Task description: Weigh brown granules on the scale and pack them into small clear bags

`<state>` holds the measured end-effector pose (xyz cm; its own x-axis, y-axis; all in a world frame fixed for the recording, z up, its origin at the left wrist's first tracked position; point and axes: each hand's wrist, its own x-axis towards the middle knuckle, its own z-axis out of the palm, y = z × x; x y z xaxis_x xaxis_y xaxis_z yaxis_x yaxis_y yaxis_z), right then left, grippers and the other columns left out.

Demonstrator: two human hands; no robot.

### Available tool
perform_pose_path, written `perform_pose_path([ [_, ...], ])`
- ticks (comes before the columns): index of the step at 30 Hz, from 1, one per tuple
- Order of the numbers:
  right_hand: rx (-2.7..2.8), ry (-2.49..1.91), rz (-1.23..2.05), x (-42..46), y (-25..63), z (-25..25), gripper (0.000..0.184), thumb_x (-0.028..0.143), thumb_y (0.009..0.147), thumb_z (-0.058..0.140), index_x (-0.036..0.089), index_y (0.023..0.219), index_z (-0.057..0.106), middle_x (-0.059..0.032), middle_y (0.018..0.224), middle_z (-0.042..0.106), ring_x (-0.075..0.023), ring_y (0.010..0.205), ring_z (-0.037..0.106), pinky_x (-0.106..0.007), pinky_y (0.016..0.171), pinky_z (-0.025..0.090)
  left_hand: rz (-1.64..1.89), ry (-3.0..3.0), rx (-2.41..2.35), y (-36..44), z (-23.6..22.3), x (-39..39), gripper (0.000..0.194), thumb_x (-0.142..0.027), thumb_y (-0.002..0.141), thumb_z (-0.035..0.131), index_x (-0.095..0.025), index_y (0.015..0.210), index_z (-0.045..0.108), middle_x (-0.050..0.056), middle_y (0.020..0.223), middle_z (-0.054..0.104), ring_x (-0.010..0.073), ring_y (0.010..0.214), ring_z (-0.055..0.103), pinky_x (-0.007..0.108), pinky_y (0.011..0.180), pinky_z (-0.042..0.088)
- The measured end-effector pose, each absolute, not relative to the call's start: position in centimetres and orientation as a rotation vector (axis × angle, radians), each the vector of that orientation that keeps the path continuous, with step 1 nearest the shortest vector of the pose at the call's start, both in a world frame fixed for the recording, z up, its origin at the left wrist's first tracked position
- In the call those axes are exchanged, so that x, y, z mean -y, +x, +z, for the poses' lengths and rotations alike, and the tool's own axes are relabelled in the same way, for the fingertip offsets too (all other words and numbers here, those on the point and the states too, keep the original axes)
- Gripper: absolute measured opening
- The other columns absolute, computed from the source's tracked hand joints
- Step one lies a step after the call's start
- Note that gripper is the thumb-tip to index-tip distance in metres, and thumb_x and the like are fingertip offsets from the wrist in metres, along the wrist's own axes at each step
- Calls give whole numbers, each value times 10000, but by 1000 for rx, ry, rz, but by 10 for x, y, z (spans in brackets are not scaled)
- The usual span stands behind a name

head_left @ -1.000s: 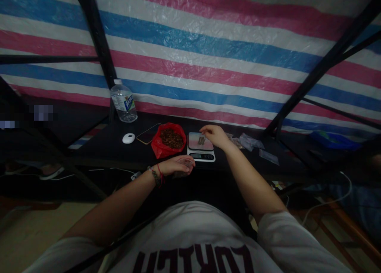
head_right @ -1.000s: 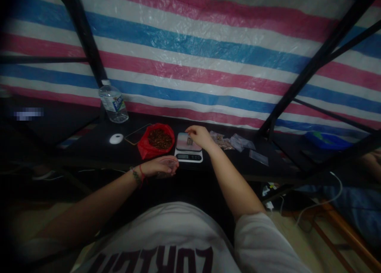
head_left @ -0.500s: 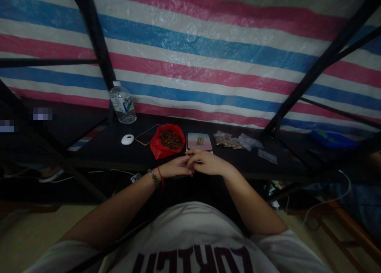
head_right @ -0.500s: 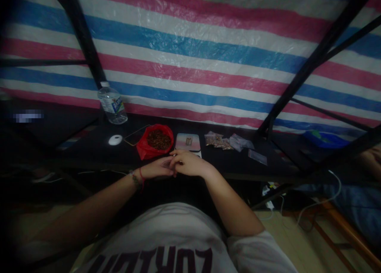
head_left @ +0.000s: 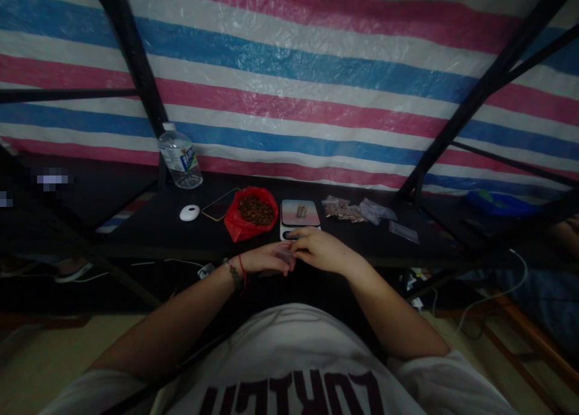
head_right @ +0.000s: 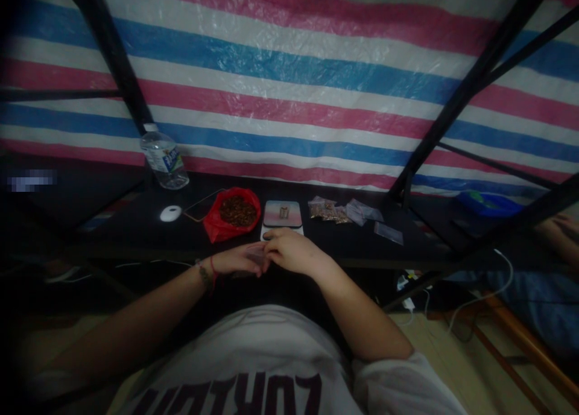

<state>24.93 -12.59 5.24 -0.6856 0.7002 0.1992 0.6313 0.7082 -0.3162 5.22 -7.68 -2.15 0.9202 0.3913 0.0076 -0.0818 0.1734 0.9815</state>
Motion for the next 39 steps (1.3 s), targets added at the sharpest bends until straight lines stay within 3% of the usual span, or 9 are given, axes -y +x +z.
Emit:
perform_pose_path([
  [6,2255,-1172,137,120,278,70,215,154,870,531,196,986,707,-90,1073,673,-202,1055,605,-361,956,457,680,1323,-446,52,-14,72,398,-196,668,746,-139,1020,570,7,785,639,131,758,609,261,739,443],
  [13,2044,-1342,131,111,305,73,211,225,862,537,201,995,699,-75,989,693,-191,876,638,-330,787,505,1043,1111,-431,54,-14,65,444,-195,642,753,-167,1032,543,2,837,641,123,729,609,261,713,463],
  [18,1934,-1389,172,102,316,64,219,245,844,542,204,996,695,-62,983,704,-194,863,645,-328,790,502,1055,1091,-453,54,-9,69,430,-186,634,735,-166,1017,540,0,821,641,112,717,596,235,686,455],
  [28,1926,-1489,240,100,310,59,234,243,840,523,183,980,701,-34,827,705,-155,670,604,-271,653,449,1113,1122,-491,51,-3,68,362,-189,643,717,-174,951,528,-12,786,615,104,682,571,220,638,430],
  [39,1965,-1514,264,92,311,48,236,227,843,510,181,964,708,-40,853,710,-162,727,619,-273,681,449,733,1674,-481,43,-13,62,327,-239,725,703,-165,973,504,-4,805,568,116,759,545,269,728,422],
])
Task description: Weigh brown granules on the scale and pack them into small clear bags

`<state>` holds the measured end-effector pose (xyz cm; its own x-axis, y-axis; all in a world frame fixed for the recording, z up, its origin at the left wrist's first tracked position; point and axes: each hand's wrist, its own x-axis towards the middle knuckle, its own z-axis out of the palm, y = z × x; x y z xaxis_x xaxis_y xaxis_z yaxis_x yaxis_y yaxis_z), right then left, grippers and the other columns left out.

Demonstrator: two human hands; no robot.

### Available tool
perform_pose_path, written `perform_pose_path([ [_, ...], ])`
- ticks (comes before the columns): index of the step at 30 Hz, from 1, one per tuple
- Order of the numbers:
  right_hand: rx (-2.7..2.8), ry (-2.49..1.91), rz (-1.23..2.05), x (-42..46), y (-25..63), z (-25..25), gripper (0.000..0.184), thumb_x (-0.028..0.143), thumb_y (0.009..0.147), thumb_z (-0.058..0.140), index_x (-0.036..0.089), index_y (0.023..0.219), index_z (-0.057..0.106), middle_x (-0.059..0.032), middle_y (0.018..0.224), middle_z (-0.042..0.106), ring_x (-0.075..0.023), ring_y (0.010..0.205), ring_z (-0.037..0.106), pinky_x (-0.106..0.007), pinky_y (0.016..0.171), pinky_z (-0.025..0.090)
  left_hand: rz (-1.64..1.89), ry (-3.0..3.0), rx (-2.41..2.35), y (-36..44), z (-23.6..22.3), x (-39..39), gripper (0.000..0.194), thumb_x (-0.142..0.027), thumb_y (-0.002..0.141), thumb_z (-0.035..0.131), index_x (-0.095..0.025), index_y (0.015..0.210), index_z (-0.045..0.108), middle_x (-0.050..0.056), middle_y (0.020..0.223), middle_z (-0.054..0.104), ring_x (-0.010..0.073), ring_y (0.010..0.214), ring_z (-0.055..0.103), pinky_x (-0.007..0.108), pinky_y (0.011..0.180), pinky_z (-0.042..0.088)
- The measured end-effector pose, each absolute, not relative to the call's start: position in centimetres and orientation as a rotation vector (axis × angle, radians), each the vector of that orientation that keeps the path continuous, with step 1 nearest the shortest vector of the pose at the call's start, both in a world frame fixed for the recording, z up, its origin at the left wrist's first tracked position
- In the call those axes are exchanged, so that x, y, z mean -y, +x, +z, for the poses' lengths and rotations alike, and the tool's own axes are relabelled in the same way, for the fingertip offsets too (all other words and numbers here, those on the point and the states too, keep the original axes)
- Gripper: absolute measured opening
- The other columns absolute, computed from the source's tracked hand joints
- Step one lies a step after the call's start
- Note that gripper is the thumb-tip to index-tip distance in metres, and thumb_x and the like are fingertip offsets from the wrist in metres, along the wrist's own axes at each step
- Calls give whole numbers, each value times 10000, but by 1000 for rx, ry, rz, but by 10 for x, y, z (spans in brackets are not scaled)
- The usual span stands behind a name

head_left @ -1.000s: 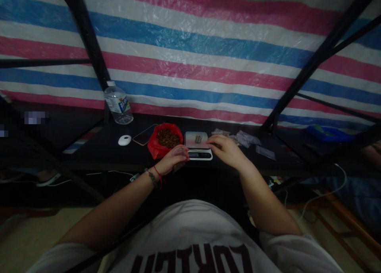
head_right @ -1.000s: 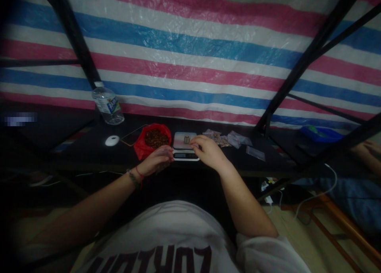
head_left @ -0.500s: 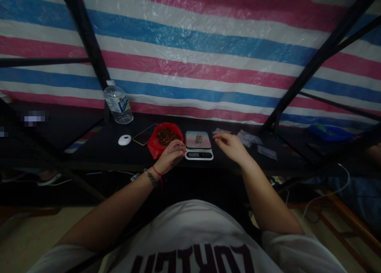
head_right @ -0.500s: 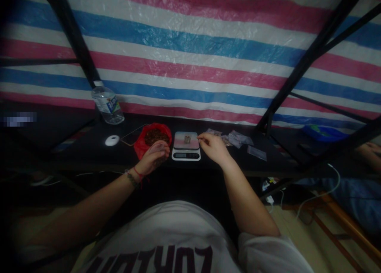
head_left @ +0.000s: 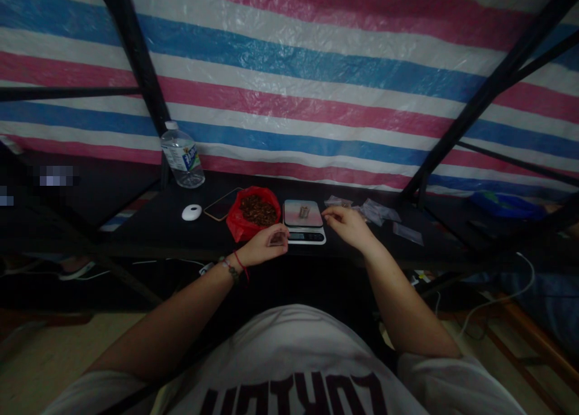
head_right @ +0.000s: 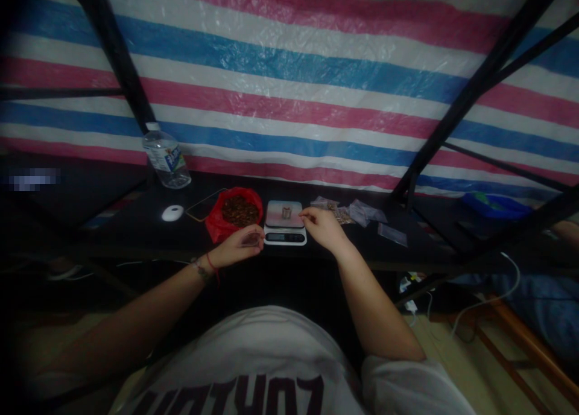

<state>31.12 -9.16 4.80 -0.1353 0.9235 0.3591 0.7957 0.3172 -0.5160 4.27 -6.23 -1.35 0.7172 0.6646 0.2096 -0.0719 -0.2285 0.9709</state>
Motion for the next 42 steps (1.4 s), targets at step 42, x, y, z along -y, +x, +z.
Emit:
perform_pose_path([
  [42,2852,-1508,260,-39,149,18,346,109,773,571,184,1087,693,-75,1052,720,-182,918,659,-215,743,452,332,1789,-324,47,-14,73,460,-335,680,787,-158,1008,518,8,863,592,116,753,573,257,660,455],
])
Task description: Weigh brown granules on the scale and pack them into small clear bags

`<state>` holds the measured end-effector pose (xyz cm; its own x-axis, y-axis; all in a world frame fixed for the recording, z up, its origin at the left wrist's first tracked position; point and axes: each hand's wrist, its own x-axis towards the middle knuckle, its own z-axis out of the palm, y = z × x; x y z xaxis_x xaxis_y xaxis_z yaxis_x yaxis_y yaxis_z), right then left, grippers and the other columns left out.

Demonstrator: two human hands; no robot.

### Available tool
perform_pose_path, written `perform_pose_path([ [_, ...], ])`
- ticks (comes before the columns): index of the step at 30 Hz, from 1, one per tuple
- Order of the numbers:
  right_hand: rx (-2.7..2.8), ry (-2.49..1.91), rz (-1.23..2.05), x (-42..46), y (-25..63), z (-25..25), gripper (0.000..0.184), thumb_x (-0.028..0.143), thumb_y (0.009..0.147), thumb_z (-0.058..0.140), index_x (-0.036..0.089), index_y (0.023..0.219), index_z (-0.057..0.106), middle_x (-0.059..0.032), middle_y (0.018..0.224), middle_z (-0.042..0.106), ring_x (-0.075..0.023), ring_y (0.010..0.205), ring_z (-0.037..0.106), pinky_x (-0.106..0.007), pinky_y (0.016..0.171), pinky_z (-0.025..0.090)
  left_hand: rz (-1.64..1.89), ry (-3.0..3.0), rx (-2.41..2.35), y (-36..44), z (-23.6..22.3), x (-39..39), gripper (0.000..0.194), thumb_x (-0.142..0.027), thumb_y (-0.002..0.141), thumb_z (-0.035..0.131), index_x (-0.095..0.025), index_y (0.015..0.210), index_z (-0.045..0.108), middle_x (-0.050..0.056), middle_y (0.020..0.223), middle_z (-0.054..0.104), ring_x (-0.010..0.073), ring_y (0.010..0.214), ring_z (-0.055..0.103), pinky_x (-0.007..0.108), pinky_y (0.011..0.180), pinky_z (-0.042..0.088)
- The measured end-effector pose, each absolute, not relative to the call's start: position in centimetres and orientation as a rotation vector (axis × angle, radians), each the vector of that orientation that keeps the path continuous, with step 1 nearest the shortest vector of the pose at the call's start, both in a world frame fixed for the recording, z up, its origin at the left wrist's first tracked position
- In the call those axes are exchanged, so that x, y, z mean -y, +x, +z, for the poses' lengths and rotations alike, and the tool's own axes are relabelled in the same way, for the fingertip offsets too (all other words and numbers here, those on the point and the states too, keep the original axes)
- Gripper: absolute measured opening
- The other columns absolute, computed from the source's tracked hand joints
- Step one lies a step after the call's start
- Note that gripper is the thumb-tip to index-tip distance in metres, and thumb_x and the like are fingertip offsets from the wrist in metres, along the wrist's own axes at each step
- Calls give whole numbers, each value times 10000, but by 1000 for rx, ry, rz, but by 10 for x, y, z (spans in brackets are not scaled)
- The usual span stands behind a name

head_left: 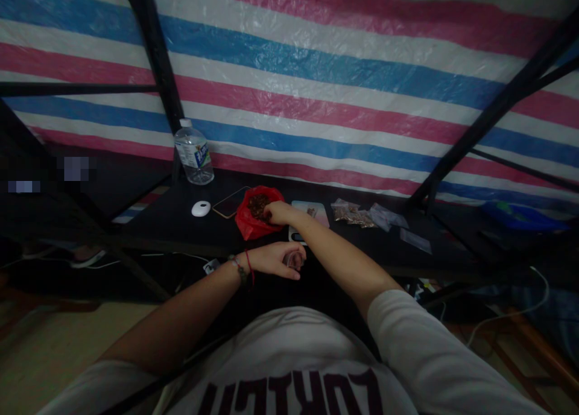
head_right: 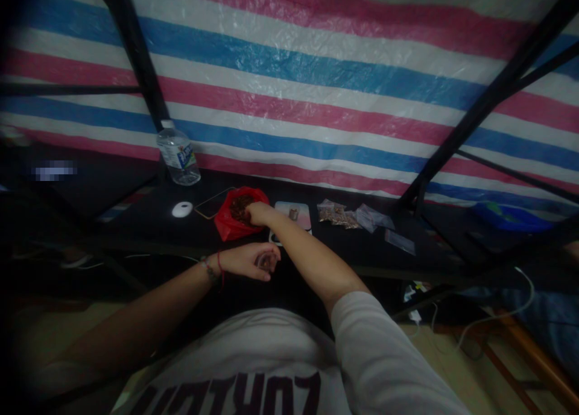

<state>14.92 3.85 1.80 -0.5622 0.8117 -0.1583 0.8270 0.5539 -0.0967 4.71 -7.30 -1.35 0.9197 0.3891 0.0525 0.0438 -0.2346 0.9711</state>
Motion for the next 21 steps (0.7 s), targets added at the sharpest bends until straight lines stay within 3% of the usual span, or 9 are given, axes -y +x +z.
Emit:
perform_pose_path([
  [21,-2957,1541,-398,-39,155,14,279,66,788,547,181,976,718,-41,1011,719,-152,918,636,-233,826,448,355,1791,-353,49,-17,72,443,-361,711,757,-159,1014,505,-13,803,564,108,706,527,254,631,414],
])
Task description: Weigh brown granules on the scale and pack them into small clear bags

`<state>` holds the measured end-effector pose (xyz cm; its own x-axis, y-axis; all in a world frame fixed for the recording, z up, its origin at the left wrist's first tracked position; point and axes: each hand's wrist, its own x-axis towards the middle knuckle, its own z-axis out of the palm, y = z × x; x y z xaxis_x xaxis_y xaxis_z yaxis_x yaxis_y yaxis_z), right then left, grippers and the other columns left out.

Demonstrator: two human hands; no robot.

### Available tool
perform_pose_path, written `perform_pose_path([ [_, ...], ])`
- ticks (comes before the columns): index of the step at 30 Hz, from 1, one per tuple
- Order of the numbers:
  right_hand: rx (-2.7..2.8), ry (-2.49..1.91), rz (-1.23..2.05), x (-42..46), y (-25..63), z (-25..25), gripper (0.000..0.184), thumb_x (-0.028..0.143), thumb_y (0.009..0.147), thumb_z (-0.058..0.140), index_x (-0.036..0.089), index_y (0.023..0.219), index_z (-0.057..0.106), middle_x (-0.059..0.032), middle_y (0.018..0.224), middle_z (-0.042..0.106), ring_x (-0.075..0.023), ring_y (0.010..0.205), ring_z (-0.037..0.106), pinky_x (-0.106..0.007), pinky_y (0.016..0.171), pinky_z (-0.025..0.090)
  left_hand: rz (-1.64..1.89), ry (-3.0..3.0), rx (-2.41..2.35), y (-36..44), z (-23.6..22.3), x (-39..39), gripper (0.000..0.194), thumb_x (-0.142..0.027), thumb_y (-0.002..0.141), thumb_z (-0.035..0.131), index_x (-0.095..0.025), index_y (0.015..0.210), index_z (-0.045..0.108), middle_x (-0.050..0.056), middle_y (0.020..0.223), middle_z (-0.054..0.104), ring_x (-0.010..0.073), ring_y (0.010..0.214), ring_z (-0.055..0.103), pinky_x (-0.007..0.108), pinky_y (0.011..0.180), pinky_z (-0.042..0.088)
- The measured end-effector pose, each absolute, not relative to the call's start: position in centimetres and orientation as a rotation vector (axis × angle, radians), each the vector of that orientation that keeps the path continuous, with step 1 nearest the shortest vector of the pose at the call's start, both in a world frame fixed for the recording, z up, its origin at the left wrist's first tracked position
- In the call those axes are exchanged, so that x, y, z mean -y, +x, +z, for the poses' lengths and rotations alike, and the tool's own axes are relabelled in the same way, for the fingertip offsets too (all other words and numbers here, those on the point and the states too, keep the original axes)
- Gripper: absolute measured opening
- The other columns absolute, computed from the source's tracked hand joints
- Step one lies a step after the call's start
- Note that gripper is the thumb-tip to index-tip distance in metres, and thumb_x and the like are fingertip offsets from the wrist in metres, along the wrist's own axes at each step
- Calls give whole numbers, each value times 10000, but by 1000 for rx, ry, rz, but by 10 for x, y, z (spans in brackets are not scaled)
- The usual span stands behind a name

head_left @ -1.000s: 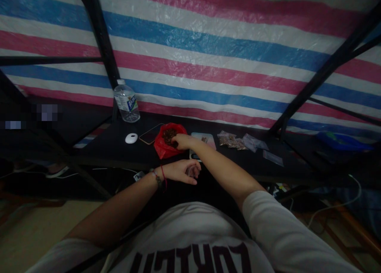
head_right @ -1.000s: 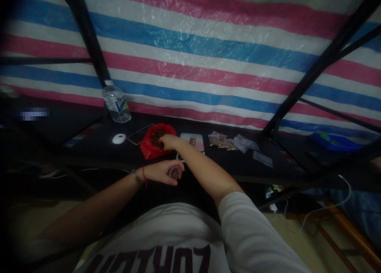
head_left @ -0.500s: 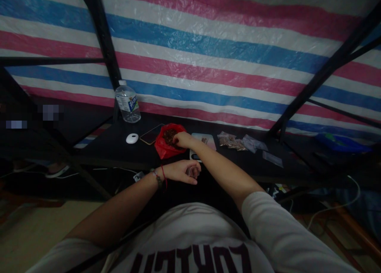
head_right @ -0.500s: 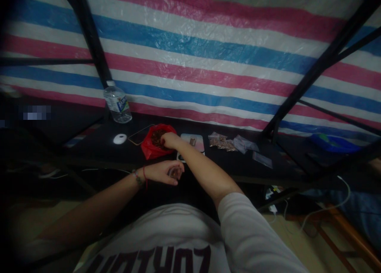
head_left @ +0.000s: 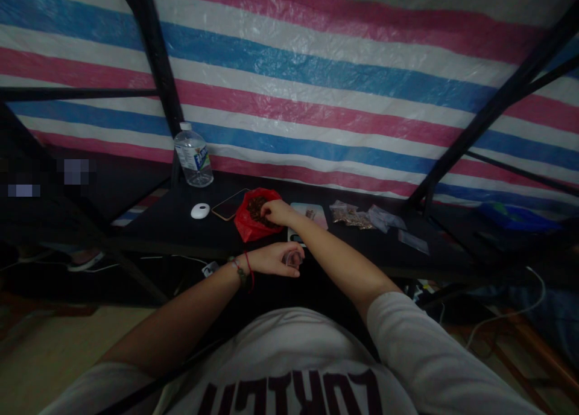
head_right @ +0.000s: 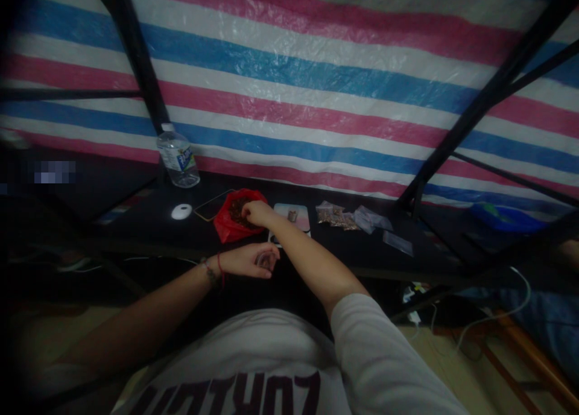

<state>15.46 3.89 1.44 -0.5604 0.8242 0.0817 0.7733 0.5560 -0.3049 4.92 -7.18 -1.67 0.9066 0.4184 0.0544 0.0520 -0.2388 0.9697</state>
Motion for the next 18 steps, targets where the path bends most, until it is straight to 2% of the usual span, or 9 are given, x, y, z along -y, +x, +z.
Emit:
perform_pose_path([
  [6,2502,-1289,379,-34,157,22,238,78,799,580,161,979,712,-54,1003,721,-150,899,645,-241,830,460,361,1818,-353,48,-13,73,420,-351,718,751,-156,1010,522,-10,816,556,103,719,514,244,637,416],
  [11,2277,-1306,437,-38,184,38,310,109,778,630,157,1082,666,-53,958,723,-139,828,661,-232,752,492,326,1864,-348,48,-15,72,414,-366,736,738,-159,1022,521,-8,811,579,99,709,527,234,632,412],
  [18,2097,-1437,469,-35,263,52,219,153,763,673,119,979,692,-73,897,733,-139,780,675,-234,719,509,318,1854,-367,50,-19,71,422,-409,741,728,-159,1011,522,-16,789,563,99,697,522,234,629,409],
])
